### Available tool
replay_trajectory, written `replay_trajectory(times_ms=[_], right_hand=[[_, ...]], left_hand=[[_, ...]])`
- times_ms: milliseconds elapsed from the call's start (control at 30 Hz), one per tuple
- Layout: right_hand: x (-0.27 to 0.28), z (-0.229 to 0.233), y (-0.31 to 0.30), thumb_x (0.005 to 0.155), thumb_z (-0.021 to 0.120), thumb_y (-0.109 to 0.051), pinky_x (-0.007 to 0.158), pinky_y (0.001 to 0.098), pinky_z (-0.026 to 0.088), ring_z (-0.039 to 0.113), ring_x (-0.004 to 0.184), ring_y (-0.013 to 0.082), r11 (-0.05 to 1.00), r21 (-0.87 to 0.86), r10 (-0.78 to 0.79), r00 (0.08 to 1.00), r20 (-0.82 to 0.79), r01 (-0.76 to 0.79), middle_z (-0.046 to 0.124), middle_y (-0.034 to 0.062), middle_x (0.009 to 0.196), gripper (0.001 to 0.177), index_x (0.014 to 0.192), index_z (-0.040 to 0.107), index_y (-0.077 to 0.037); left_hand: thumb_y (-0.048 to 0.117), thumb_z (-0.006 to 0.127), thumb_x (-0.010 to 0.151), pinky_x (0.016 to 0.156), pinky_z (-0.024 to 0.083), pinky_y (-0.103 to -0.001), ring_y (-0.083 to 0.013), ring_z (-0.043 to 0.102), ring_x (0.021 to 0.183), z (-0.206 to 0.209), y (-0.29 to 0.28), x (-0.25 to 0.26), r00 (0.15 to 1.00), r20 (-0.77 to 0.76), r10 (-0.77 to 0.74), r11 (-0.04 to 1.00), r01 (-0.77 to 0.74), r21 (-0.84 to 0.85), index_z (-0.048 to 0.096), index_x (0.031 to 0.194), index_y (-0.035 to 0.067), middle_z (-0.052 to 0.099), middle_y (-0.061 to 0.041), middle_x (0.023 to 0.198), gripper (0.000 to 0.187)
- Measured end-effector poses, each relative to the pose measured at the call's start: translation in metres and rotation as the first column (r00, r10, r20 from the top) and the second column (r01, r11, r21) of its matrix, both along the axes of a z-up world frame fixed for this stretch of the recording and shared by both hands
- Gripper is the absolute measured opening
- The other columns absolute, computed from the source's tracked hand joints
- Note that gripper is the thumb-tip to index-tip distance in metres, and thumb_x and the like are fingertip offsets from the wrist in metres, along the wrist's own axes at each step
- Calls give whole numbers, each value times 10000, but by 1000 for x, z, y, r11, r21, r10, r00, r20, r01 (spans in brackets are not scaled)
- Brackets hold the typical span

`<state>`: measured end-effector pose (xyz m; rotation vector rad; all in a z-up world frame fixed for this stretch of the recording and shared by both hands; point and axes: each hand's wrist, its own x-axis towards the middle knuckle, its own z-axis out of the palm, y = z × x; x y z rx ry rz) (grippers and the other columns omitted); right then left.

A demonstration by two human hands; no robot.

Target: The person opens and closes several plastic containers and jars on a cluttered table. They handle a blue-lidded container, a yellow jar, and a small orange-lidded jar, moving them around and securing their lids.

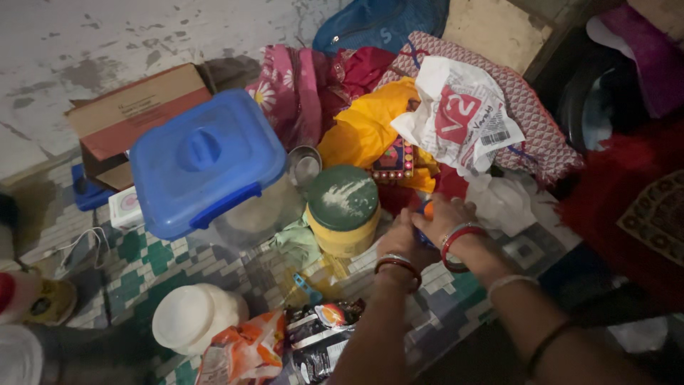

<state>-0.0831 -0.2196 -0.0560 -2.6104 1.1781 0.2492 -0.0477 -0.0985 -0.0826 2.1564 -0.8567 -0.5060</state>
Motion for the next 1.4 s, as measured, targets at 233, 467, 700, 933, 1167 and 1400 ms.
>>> replay_trajectory(times_ms=[233, 467, 700, 933, 1167, 1400], right_hand=[[1, -22, -27, 698, 803, -347, 1050, 454, 483, 606, 1202, 399, 925, -54, 381, 912, 150, -377, 667, 163, 1250, 647, 1306, 623, -218], [15, 8, -3, 685, 818, -327, 1060, 421, 502, 641, 1221, 351, 946, 11, 306, 900, 311, -325, 699, 151, 1255, 590, 1244, 685, -194], [14, 59, 31, 679, 843, -555, 1053, 478, 519, 621, 1256, 373, 992, 129, 29, 989, -145, -10, 623, 183, 1360, 881, 1434, 539, -216], [16, 37, 32, 679, 812, -233, 1077, 409, 502, 603, 1271, 342, 937, 10, 351, 936, -29, -350, 646, 139, 1334, 592, 1256, 679, -227], [17, 23, 27, 694, 822, -343, 1102, 420, 459, 556, 1290, 356, 955, 55, 285, 953, 107, -292, 596, 151, 1377, 656, 1301, 635, -179], [19, 39, 29, 582, 928, -468, 1109, 399, 463, 538, 1351, 318, 961, 122, 259, 963, -68, -250, 544, 143, 1445, 957, 1390, 538, -134]], left_hand=[[356, 966, 526, 1000, 512, -438, -375, 622, 1201, -13, -1, 12, 995, -102, -3, 1000, 3, -1, 440, 1348, 109, 616, -196, 1318, 1007], [275, 984, 536, 991, 532, -388, -291, 655, 1156, -27, 10, 10, 996, -84, -15, 972, -5, -233, 485, 1333, 122, 651, -134, 1285, 953], [338, 931, 491, 987, 536, -373, -273, 688, 1162, -12, 27, 4, 967, -255, 7, 984, -52, -173, 449, 1426, 167, 688, -110, 1303, 1065], [373, 985, 517, 1031, 493, -434, -370, 587, 1258, -1, 32, 6, 984, -163, 79, 996, -72, 46, 377, 1423, 95, 564, -185, 1413, 1126], [458, 952, 571, 1055, 487, -415, -363, 585, 1286, -10, 33, 6, 989, -123, 81, 996, -78, 31, 236, 1568, 47, 525, -210, 1472, 1295], [452, 948, 525, 1016, 515, -403, -339, 648, 1232, -2, 48, -1, 984, -164, 69, 964, -108, -242, 400, 1491, 115, 663, -171, 1338, 1160]])
